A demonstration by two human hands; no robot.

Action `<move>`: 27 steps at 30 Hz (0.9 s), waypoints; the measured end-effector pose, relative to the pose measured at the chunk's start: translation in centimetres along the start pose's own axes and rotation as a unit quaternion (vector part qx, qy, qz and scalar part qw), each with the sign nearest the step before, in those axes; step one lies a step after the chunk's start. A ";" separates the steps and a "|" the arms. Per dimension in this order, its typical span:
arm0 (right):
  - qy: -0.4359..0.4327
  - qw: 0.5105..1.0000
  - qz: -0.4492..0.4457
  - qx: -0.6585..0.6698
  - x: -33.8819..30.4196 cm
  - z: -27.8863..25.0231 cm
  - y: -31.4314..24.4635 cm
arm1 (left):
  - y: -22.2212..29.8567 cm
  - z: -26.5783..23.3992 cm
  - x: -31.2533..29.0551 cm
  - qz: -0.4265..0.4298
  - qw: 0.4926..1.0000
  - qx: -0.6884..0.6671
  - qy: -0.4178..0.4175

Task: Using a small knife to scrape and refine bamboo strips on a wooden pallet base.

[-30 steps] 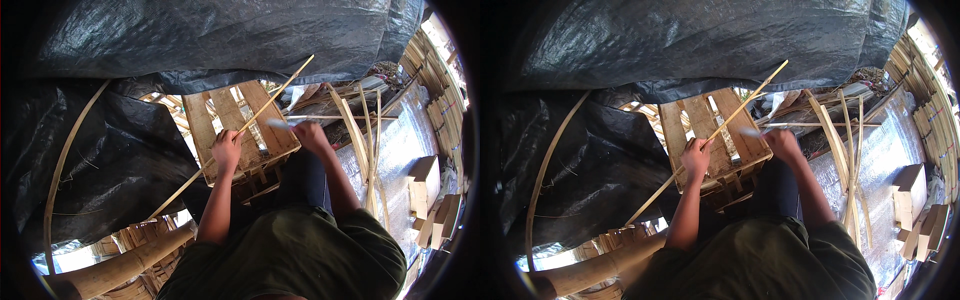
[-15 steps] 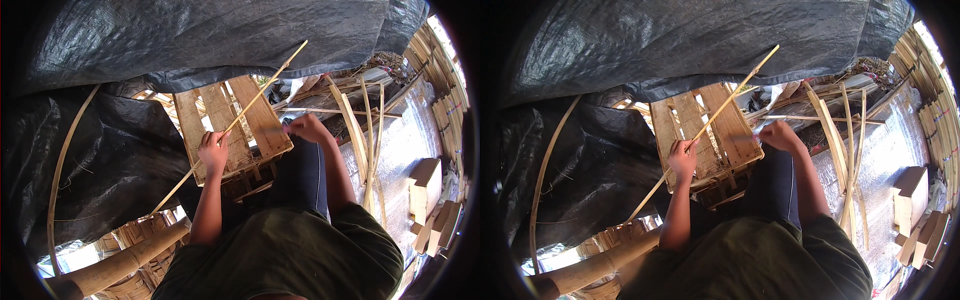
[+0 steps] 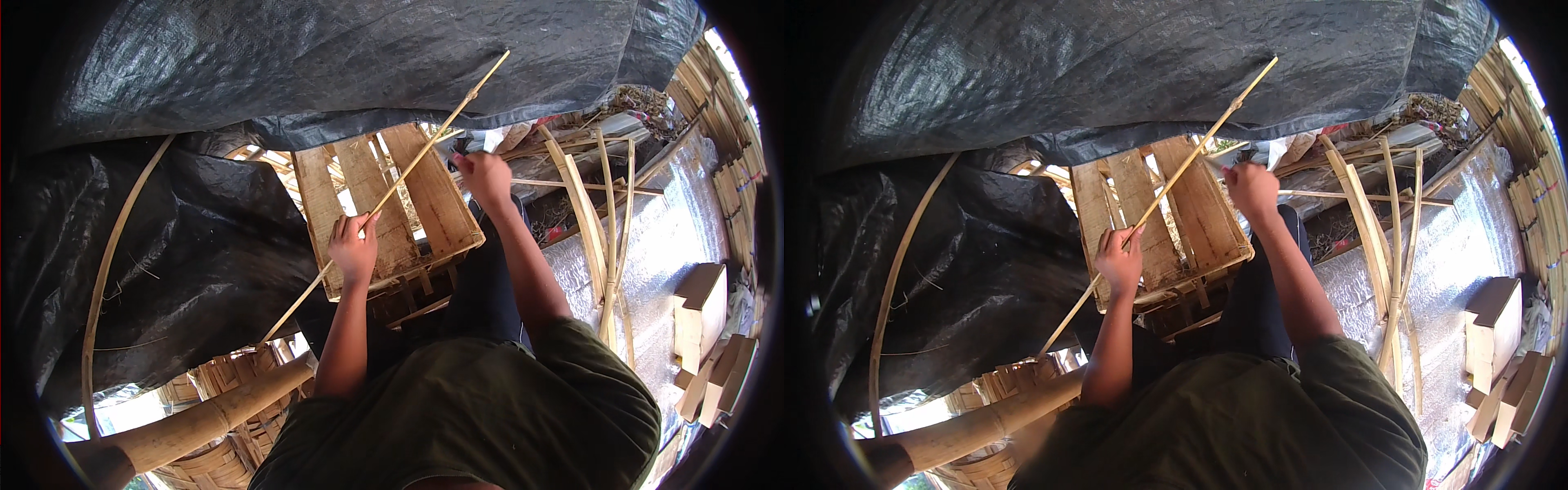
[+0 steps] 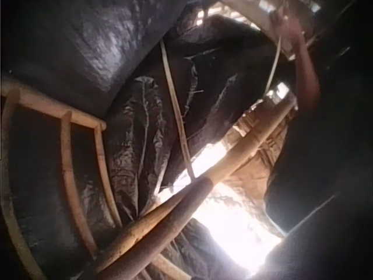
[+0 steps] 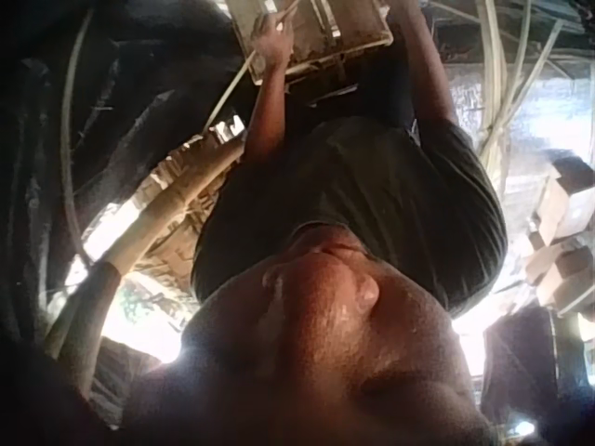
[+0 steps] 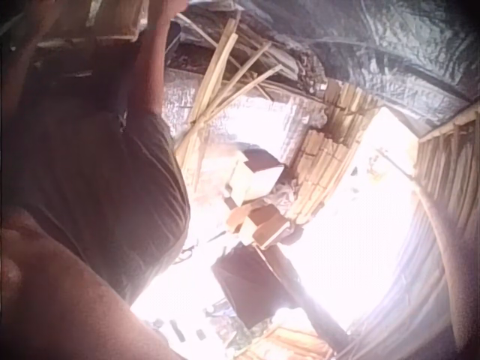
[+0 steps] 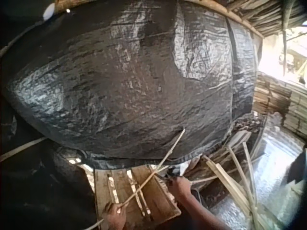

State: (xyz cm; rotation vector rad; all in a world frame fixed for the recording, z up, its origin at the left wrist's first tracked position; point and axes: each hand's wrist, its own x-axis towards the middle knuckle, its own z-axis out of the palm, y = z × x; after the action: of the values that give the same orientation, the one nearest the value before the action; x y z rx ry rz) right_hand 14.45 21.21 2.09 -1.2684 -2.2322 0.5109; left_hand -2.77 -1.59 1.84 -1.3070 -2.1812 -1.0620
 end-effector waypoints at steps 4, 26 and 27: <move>-0.070 0.992 -0.020 0.103 -1.0 -3.1 0.0 | -0.4 -0.3 -0.1 0.000 1.000 0.005 0.006; -0.386 0.881 0.070 0.266 -5.2 -9.1 8.0 | -0.7 0.0 -0.1 0.007 1.000 0.001 -0.003; -0.386 0.881 0.070 0.266 -5.6 -9.3 7.5 | -0.7 0.1 -0.1 0.007 1.000 0.000 -0.004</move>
State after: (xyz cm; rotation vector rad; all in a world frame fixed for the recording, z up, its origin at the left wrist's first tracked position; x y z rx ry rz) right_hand 27.53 20.70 3.91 -1.0185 -2.3003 1.8095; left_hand -3.27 -1.78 1.40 -1.3267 -2.1751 -1.0520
